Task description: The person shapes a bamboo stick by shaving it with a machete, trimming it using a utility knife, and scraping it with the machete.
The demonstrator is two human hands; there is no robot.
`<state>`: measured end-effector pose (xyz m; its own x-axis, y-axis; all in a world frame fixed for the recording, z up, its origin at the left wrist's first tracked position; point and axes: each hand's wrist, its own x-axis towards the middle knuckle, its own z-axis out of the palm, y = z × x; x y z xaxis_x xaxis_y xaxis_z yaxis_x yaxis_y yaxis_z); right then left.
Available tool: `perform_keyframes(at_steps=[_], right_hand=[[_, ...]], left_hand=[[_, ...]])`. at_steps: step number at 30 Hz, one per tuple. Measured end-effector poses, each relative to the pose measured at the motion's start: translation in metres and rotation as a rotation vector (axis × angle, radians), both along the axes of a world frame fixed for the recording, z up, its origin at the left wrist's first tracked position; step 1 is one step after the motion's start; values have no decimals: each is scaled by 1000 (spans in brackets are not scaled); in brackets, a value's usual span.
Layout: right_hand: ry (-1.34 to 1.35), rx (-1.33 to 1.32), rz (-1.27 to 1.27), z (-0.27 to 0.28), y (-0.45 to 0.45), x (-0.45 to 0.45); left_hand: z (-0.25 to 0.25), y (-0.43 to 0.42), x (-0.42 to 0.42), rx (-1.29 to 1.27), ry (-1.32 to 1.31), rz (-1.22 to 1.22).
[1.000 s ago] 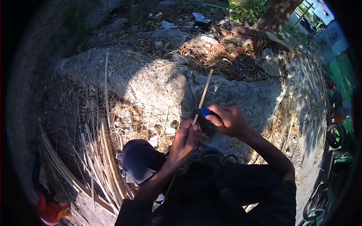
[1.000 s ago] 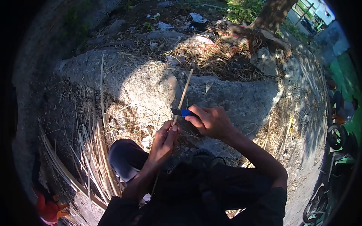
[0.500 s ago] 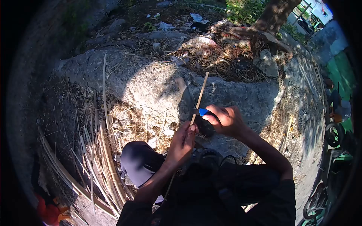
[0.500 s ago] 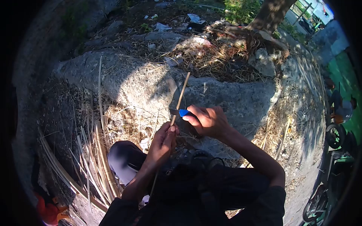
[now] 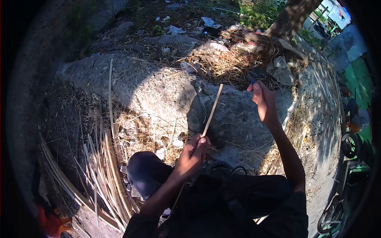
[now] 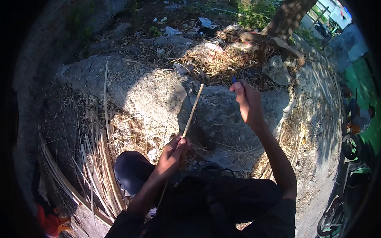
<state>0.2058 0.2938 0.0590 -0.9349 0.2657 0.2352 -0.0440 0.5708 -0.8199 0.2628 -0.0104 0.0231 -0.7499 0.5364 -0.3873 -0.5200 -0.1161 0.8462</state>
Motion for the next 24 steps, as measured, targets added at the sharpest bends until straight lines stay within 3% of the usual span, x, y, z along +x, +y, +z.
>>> perform_keyframes(at_steps=[5,11,17,22,24], right_hand=[[40,434,346,-3,-56,39],[50,405,405,-12,-64,45],[40,399,456,-16,-62,45],[43,427,452,-18,-60,46],[167,449,408,-25,-60,46]], left_hand=[[-5,2,-3,147,-32,-26],[-3,2,-2,180,-40,-9],[-14,11,3,-44,234,26],[-7,13,3,-82,199,19],[-6,12,3,-53,142,15]])
